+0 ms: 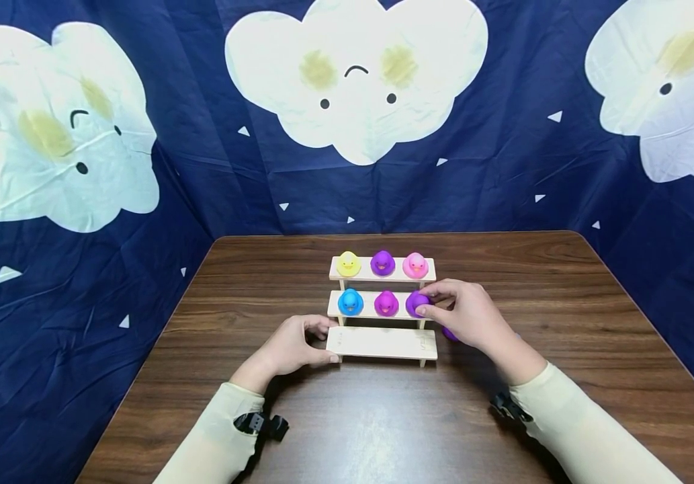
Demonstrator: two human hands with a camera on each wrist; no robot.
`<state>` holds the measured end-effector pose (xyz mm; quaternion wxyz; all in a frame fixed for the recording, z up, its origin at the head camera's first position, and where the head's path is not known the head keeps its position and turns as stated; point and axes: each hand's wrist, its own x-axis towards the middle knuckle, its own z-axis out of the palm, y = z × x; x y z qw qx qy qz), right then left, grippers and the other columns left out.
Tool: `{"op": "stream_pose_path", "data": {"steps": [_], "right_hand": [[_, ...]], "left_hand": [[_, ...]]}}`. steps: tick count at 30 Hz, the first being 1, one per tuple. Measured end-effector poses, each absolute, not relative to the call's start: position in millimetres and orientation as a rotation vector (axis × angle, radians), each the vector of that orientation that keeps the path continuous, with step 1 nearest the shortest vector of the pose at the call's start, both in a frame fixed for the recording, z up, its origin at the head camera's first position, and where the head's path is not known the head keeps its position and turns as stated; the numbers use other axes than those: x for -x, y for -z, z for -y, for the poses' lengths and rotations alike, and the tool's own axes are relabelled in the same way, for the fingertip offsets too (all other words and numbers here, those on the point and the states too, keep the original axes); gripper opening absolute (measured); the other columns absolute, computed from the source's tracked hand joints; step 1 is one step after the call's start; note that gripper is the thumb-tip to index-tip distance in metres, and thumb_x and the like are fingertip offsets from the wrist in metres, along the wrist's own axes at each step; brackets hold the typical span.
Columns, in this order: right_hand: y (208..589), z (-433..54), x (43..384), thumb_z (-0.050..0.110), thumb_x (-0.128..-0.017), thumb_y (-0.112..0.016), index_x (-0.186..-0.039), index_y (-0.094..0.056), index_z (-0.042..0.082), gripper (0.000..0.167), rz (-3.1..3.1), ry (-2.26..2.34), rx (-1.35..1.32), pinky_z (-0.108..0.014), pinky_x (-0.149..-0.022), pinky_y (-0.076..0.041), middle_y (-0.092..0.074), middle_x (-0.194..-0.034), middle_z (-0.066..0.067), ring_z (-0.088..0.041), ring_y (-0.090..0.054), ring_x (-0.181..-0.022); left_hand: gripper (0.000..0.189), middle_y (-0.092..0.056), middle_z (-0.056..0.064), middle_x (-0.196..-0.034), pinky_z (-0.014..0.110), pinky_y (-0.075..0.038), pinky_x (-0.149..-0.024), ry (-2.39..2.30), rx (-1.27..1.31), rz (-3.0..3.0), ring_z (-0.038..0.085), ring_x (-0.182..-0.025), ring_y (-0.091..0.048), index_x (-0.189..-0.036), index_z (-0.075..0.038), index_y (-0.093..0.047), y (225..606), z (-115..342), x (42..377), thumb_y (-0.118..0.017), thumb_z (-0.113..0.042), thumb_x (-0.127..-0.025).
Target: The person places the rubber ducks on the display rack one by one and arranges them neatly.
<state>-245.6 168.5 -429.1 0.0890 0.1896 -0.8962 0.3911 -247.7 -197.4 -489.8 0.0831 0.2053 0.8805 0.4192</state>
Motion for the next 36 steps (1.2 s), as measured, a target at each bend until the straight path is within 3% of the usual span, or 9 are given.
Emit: {"op": "stream_pose_path", "data": {"steps": [17, 25, 36], "right_hand": [[429.8, -182.0, 242.9, 0.023, -0.087, -0.088, -0.112, -0.080, 0.014, 0.027, 2.692, -1.195, -0.536, -0.032, -0.073, -0.057, -0.079, -0.100, -0.001, -0.015, -0.074, -0.080], [432.5, -198.9, 241.1, 0.024, -0.088, -0.088, -0.114, -0.079, 0.012, 0.030, 2.737, -1.150, -0.479, -0.049, -0.083, -0.057, -0.079, -0.103, -0.006, -0.018, -0.074, -0.086], [439.7, -230.7, 235.7, 0.026, -0.089, -0.087, -0.119, -0.078, 0.011, 0.035, 2.795, -1.082, -0.411, -0.053, -0.087, -0.057, -0.077, -0.114, -0.015, -0.030, -0.075, -0.096]], "left_hand": [[0.051, -0.071, -0.012, -0.101, 0.040, -0.053, -0.091, -1.237, -0.612, -2.643, 0.015, -0.100, -0.066, -0.118, -0.025, -0.075, 490.3, 195.9, 246.5, -0.099, -0.028, -0.073], [0.051, -0.071, -0.012, -0.100, 0.040, -0.053, -0.091, -1.243, -0.617, -2.642, 0.015, -0.100, -0.066, -0.118, -0.024, -0.075, 490.3, 196.5, 247.3, -0.099, -0.028, -0.073], [0.051, -0.072, -0.010, -0.099, 0.038, -0.053, -0.088, -1.265, -0.622, -2.628, 0.015, -0.099, -0.066, -0.118, -0.022, -0.075, 488.7, 196.6, 247.8, -0.099, -0.028, -0.073]]}}
